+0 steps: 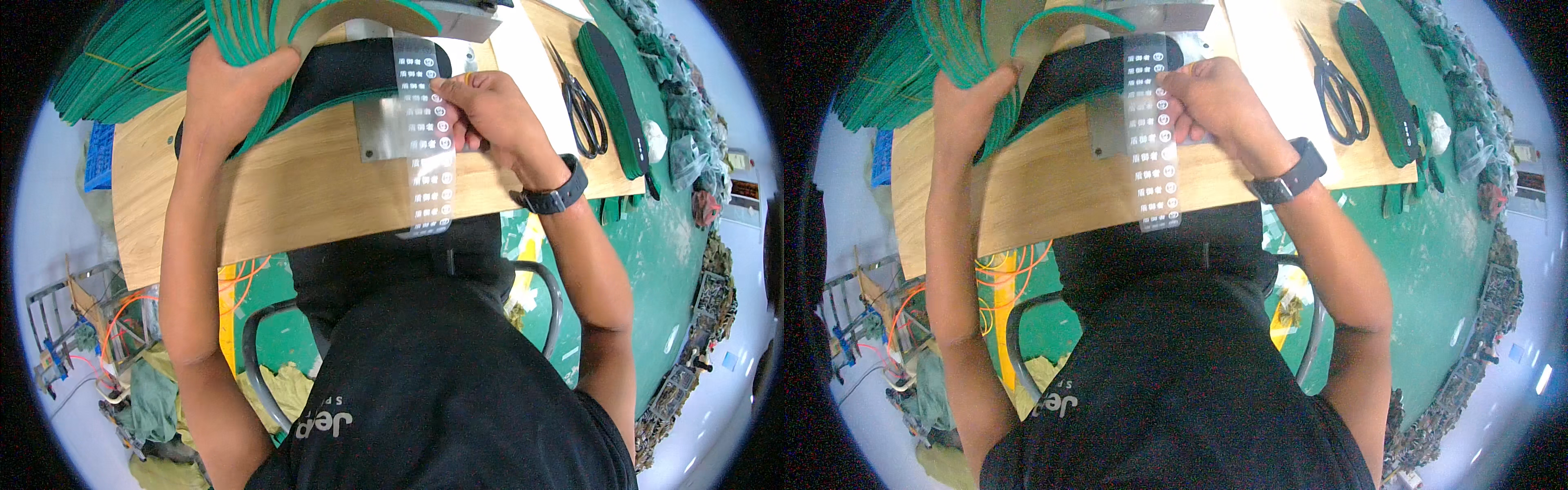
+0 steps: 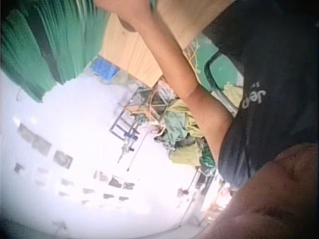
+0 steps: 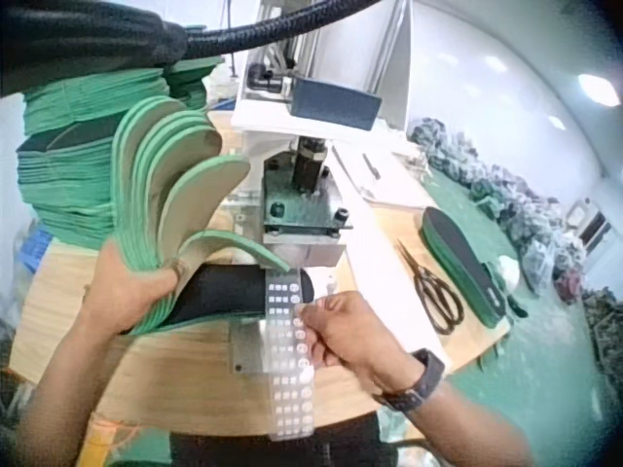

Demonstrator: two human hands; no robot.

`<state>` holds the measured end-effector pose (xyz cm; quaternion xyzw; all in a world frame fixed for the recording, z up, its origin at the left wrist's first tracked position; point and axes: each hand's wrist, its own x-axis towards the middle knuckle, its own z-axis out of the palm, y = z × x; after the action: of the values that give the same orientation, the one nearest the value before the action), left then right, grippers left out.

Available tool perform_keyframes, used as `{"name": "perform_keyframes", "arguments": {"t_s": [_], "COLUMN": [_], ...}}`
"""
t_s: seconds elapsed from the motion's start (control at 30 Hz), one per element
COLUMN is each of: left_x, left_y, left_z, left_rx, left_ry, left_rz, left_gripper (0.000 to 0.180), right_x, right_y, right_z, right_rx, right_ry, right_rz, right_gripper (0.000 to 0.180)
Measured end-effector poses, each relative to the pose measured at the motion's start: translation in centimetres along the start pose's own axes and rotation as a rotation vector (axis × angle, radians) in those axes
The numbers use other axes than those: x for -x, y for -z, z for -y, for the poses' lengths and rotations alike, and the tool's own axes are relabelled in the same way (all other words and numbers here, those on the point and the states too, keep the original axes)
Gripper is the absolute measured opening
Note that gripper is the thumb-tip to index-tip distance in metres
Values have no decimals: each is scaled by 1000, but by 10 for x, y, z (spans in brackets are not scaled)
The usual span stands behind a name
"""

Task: The person cuts small circular stickers from a sheet using shears, picks up individual insoles from a stack, applies the stickers to the heel area of the insoles, and then secures stacks of finished insoles with rubber bands.

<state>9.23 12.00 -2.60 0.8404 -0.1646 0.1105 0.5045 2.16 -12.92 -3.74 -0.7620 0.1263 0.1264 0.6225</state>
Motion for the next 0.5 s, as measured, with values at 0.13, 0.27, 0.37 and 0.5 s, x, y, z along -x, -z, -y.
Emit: {"name": "perform_keyframes", "arguments": {"t_s": [0.13, 0.27, 0.37, 0.5], "left_x": [4, 9, 8, 4], "left_y": [-4, -8, -14, -23], "left_z": [-7, -14, -12, -14], "left_rx": [-2, -55, -76, -368], "left_ry": [30, 19, -16, -167], "left_rz": [-13, -46, 20, 182], "left_gripper": [19, 21, 31, 76], "right_x": [1, 1, 2, 5], "right_y": [3, 5, 4, 3], "right_z": [3, 4, 5, 6], "right_rx": [9, 54, 25, -76], "right_ry": [-41, -68, -56, -65], "right_rz": [20, 46, 27, 1], "right_gripper": [31, 34, 36, 35]}}
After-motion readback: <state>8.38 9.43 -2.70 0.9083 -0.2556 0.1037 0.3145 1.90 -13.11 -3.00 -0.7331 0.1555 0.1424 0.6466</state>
